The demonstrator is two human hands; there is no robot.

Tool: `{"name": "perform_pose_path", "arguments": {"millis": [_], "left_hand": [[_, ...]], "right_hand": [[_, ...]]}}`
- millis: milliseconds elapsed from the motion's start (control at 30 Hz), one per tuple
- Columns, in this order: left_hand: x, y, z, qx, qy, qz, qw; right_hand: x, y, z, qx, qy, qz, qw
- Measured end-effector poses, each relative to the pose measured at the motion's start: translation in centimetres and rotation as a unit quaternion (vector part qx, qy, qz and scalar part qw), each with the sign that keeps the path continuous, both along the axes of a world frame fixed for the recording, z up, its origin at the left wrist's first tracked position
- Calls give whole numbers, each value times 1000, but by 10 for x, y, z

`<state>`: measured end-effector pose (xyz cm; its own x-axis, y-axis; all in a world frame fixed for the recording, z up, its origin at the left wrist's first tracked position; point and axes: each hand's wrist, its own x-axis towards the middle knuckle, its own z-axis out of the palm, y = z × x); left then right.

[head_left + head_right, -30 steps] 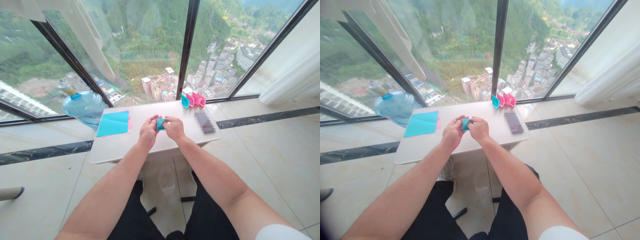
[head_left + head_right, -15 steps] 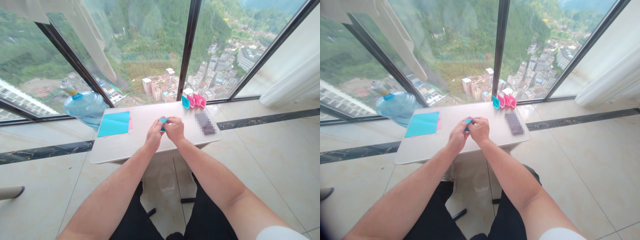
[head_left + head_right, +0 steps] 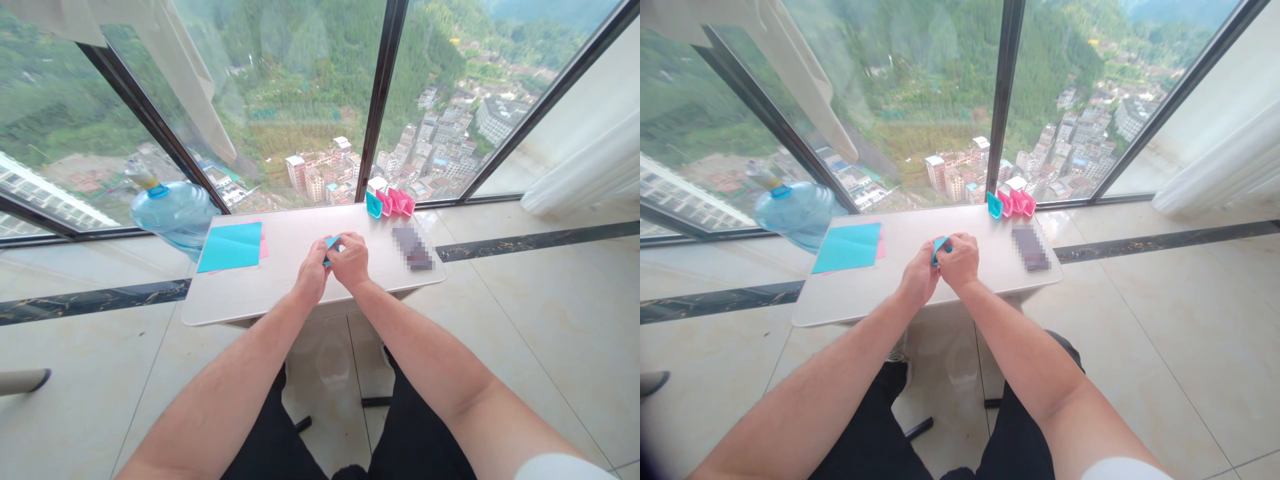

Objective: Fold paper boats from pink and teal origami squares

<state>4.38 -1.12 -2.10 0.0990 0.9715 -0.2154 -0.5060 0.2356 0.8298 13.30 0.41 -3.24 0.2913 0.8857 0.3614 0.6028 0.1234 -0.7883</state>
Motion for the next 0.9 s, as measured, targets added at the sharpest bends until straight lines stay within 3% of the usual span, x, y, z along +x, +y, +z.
{"name": "perform_pose_path", "arguments": {"millis": [467, 667, 767, 900], "left_hand": [[1, 1, 4, -12, -27, 30, 999], [-6, 6, 8, -40, -83, -26, 995], [-4, 8, 1, -19, -51, 7, 999], [-4, 11, -10, 45, 35, 43, 997]], "right_hand": [[-2, -4, 3, 14, -14, 8, 1000], [0, 4, 4, -5, 150, -4, 989], [2, 7, 3, -33, 215, 13, 976], [3, 7, 1, -34, 170, 38, 984]]}}
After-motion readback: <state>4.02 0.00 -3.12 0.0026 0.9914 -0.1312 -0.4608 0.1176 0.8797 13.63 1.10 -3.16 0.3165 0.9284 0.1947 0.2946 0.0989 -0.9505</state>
